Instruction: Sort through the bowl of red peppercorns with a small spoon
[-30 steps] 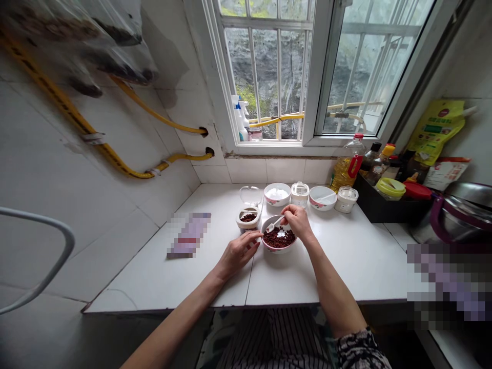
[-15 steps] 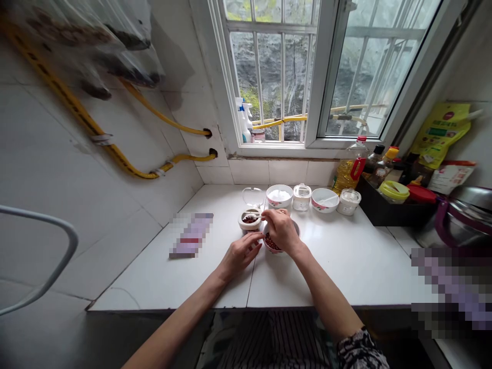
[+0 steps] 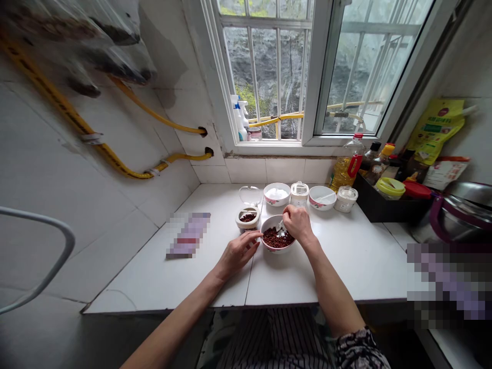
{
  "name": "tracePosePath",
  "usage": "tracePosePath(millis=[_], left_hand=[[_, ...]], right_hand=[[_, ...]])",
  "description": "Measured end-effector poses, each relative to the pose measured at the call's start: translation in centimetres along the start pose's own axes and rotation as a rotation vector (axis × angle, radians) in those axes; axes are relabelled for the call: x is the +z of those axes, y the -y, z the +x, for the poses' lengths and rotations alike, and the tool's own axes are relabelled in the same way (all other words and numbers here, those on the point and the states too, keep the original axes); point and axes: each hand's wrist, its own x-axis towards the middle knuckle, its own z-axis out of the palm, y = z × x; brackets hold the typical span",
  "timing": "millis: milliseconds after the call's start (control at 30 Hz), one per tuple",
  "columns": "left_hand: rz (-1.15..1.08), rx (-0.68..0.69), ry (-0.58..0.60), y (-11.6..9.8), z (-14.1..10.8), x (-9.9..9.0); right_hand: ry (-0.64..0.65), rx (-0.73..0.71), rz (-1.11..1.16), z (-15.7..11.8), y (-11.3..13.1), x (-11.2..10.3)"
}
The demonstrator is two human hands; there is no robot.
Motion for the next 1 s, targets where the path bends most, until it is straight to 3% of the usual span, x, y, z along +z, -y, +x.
tracePosePath(millis=[200,500,767,1000], left_hand=[[0.003,-0.002,-0.002,-0.03,0.03,0.00],[-0.004,0.005,-0.004,0.02,0.03,0.02],[-0.002,-0.003,0.003,-0.08,0.02,0.00],[-0.003,-0.012,0.018,0.10,-0.03,0.03]], right_hand=[[0.090,0.001,0.084,-0.32,0.59,0.79],[0.081,0.175,0.395,0.07,0.46,0.22],[0.077,0.095,0.233,-0.30,0.73,0.79],[0.134,0.154,0.360,-0.34,0.74,1.01]])
